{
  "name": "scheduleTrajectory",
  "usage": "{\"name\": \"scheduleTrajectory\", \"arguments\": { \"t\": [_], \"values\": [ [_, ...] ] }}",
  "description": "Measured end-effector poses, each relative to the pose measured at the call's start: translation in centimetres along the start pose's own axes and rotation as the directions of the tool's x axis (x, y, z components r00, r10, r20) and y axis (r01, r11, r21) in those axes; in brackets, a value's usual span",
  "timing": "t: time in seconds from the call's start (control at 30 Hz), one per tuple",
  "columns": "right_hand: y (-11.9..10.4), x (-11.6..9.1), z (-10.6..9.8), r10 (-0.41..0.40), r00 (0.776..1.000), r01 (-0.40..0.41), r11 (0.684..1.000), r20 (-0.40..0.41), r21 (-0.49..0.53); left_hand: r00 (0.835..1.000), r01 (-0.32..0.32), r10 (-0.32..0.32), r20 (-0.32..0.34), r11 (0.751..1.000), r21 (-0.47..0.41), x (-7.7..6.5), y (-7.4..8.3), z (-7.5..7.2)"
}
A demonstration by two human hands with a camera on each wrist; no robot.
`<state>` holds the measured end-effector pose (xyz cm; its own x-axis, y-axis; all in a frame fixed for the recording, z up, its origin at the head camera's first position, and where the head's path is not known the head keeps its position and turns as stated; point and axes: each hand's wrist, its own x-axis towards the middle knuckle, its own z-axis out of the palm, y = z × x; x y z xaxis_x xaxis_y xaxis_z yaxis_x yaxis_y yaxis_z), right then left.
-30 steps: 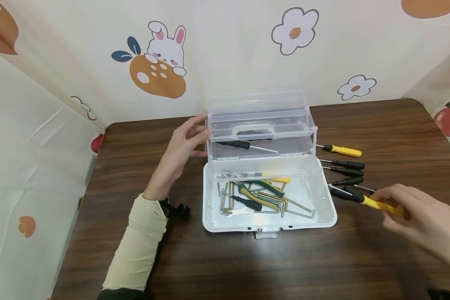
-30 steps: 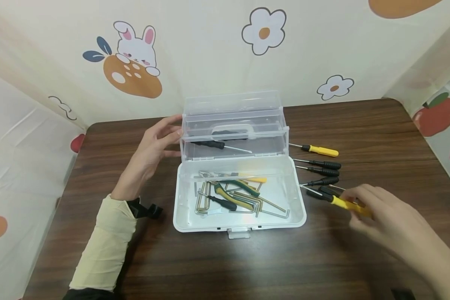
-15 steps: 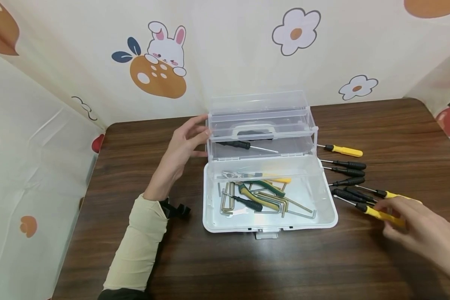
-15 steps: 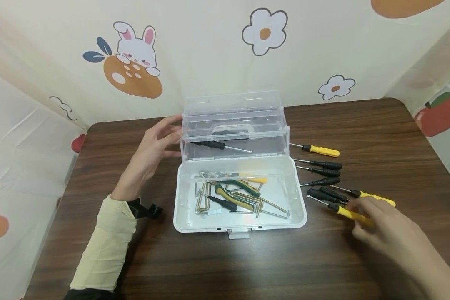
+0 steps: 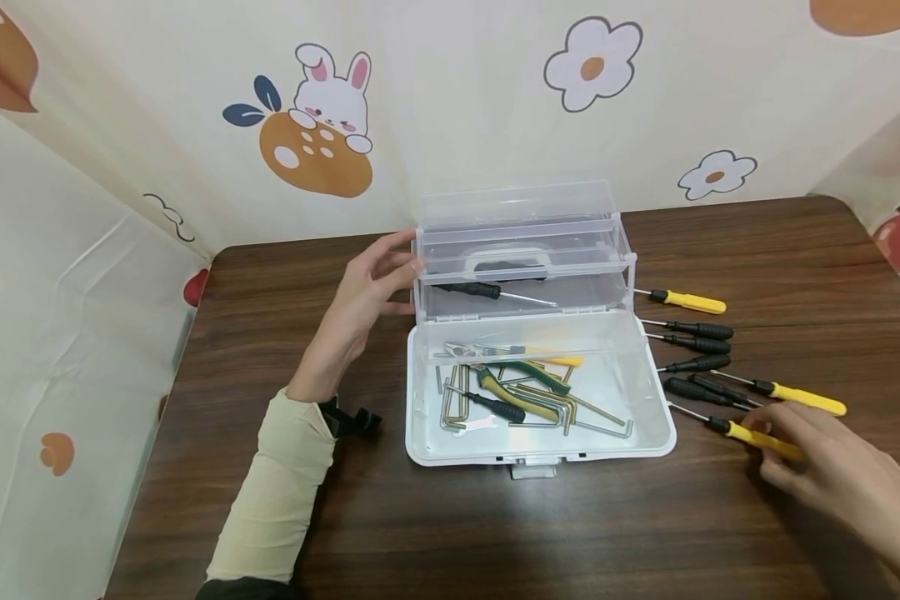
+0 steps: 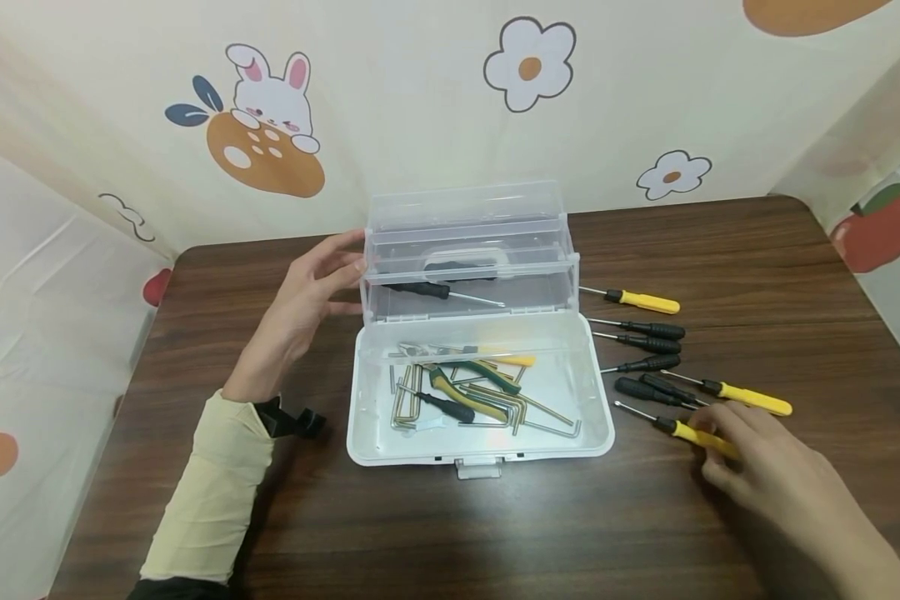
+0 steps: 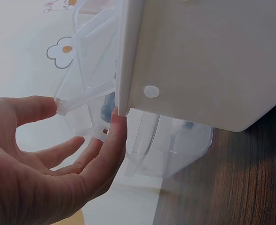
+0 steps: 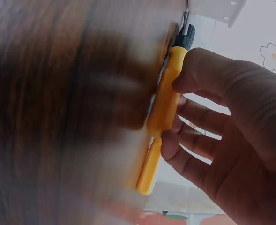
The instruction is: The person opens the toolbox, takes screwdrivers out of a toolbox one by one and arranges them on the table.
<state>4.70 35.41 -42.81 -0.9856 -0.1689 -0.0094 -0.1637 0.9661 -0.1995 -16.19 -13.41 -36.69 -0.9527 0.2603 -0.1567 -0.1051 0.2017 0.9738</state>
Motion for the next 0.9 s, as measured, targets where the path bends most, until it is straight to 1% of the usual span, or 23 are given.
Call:
{"name": "scheduleTrajectory", "arguments": {
  "t": [0.2, 0.3, 0.4, 0.53, 0.63, 0.73, 0.83, 0.9],
  "values": [
    [-0.3, -0.1, -0.3, -0.07, 0.996, 0.069, 0.998, -0.055, -0.009, 1.0, -0.002, 0.002, 0.001, 1.0, 0.003, -0.1, 0.0, 0.0],
    [-0.5, -0.1, -0.5, -0.065, 0.996, 0.065, 0.998, -0.059, -0.007, 1.0, -0.002, 0.002, 0.002, 1.0, -0.007, -0.1, -0.1, 0.0],
    [-0.8, 0.0, -1.0, -0.07, 0.993, 0.07, 0.998, -0.095, -0.004, 1.0, -0.004, 0.004, 0.006, 1.0, -0.013, -0.1, 0.0, 0.0],
    [-1.8, 0.7, -2.2, -0.099, 0.984, 0.098, 0.995, -0.145, -0.018, 1.0, -0.003, 0.004, 0.008, 1.0, -0.011, -0.1, 0.0, -0.1],
    [-3.3, 1.4, -3.3, -0.126, 0.98, 0.124, 0.992, -0.152, -0.024, 1.0, -0.002, 0.002, 0.007, 1.0, -0.012, -0.2, 0.1, -0.1],
    [-4.8, 2.3, -4.3, -0.181, 0.968, 0.181, 0.983, -0.177, -0.016, 1.0, -0.002, 0.002, 0.008, 1.0, -0.01, -0.2, 0.1, -0.1],
    [-6.4, 3.3, -5.2, -0.261, 0.94, 0.267, 0.964, -0.218, -0.004, 1.0, -0.002, 0.003, 0.009, 1.0, -0.008, -0.2, 0.1, -0.1],
    [-7.5, 4.2, -5.6, -0.32, 0.918, 0.331, 0.943, -0.235, 0.008, 1.0, -0.004, 0.004, 0.013, 1.0, -0.009, -0.1, 0.1, 0.0]
  ]
}}
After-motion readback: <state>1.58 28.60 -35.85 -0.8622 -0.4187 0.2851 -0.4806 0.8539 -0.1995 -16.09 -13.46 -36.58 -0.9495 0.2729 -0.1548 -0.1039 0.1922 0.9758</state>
